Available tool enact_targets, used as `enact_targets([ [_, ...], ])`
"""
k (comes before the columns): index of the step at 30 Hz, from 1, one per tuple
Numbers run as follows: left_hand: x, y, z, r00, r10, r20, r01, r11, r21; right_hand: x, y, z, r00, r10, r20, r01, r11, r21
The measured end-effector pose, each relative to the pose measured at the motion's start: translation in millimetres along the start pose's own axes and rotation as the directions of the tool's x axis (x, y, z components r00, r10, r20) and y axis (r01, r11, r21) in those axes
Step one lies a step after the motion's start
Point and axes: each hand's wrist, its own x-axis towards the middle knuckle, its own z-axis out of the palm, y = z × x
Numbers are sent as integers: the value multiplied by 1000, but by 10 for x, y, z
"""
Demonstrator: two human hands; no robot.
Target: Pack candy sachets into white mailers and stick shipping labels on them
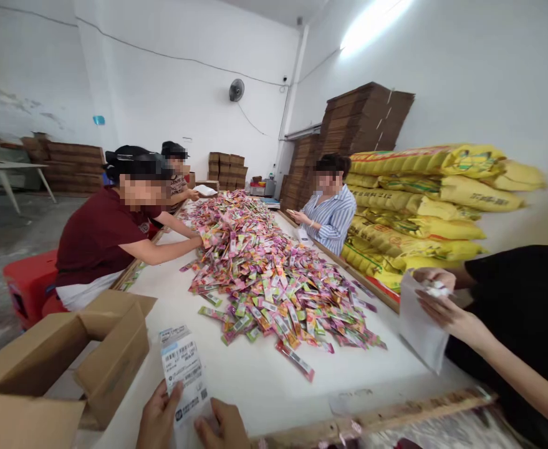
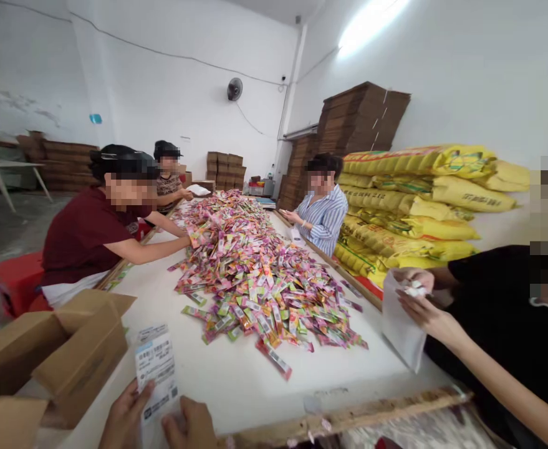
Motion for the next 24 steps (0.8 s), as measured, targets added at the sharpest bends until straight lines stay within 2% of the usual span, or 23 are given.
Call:
enact_targets([
  [9,-65,43,1,998,-46,35,48,997,-64,31,18,11,998,-38,54,44,993,-110],
  [14,-98,89,39,999,-36,16,36,999,-27,38,6,-10,996,-89,0,89,996,-14],
  [17,-88,81,50,1000,25,5,-25,1000,1,131,-131,-139,992,-122,2,121,985,120],
  [19,-76,64,50,998,66,8,-66,998,16,227,-221,-275,993,-90,-74,101,981,167],
  [21,-68,45,43,996,90,24,-90,996,23,319,-277,-440,981,-33,-189,64,985,159],
  [24,-71,27,28,994,97,46,-99,994,36,380,-283,-716,969,-32,-246,59,993,104],
])
